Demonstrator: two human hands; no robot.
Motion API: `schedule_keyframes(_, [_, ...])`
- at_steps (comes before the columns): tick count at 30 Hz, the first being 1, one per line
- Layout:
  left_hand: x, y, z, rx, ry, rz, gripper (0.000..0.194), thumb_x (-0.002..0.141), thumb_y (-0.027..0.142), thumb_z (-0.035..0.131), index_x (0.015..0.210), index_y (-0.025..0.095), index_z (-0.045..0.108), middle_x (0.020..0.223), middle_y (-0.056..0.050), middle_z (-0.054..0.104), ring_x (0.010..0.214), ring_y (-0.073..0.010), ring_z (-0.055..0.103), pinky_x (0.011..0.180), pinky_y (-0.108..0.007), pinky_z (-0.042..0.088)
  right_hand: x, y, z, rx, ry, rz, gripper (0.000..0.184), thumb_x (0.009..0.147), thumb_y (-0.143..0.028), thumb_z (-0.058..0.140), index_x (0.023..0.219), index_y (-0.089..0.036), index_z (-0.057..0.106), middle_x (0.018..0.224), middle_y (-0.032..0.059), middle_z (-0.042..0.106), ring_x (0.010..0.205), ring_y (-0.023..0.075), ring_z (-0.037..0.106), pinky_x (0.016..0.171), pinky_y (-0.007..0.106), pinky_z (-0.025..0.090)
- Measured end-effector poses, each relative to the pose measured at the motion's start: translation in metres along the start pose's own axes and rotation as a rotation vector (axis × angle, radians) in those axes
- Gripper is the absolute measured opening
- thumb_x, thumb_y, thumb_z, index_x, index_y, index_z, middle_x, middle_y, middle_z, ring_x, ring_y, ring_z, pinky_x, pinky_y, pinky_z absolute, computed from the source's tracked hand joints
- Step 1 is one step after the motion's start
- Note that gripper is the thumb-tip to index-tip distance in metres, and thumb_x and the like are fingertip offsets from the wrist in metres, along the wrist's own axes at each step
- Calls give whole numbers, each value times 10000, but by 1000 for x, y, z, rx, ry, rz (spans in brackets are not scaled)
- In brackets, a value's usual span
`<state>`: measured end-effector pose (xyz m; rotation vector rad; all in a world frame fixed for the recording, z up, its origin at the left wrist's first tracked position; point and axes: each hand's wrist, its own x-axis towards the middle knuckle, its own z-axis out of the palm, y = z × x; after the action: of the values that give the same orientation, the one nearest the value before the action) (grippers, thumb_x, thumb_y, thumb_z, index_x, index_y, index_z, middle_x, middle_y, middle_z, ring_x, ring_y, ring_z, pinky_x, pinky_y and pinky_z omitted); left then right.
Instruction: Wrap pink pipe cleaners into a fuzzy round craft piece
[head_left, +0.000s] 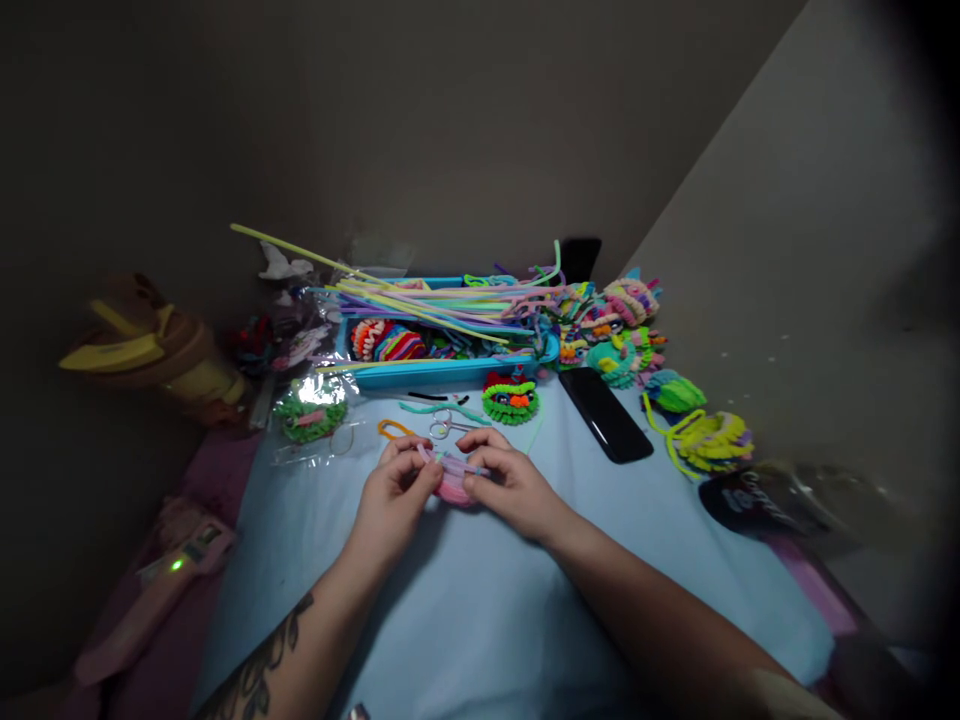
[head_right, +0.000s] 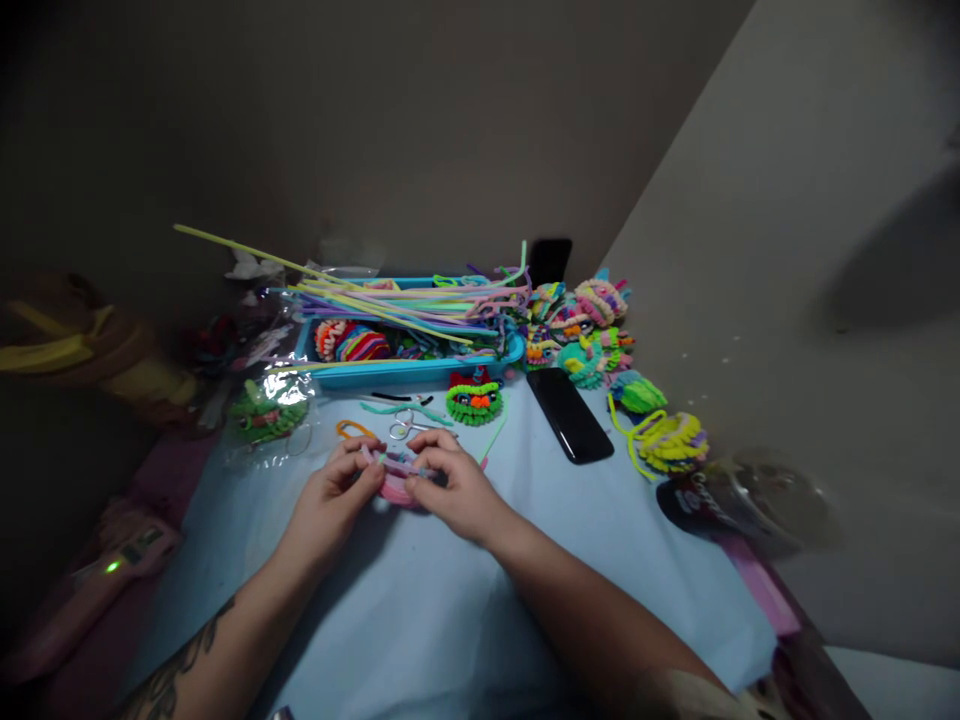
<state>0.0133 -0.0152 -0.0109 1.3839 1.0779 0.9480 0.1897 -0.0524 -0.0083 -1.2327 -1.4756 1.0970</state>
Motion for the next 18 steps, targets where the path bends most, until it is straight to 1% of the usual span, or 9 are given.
schedule_keyframes(4, [0,-4,0,-46,-27,-36,285,751,435,652,658,168,685,1106,-99,520,1085,-254,496,980,-347,360,1,-3,-2,-50,14,-17,85,793,-226,625,722,-186,597,1128,78,482,1142,217,489,975,378,373])
schedule_keyframes(9, [1,-5,1,-120,-63,-64,311,742,456,661,647,162,691,1138,-108,515,1115,-261,486,977,-334,369,0,-5,-4,-137,40,-47,69,797,-233,624,746,-187,619,1138,82,477,1166,218,489,994,373,371])
schedule_keyframes(12, [1,-4,2,-152,-26,-80,299,736,456,677,669,165,692,1114,-98,539,1083,-247,506,961,-324,379,1,-2,-6,-117,55,-35,111,800,-279,639,738,-188,621,1125,78,495,1150,216,504,993,371,378])
schedule_keyframes(16, [2,-3,3,-186,50,-93,306,731,462,688,668,163,667,1039,-75,566,1013,-220,527,938,-313,390,3,2,-8,-27,1,2,213,749,-380,713,731,-194,610,1127,70,524,1148,219,512,1025,384,358])
schedule_keyframes(18, [1,-2,3,-175,60,-88,312,729,462,691,652,162,655,995,-64,573,987,-210,531,940,-307,387,3,2,-8,1,-2,14,253,734,-407,729,714,-195,592,1146,69,531,1159,219,510,1040,387,346])
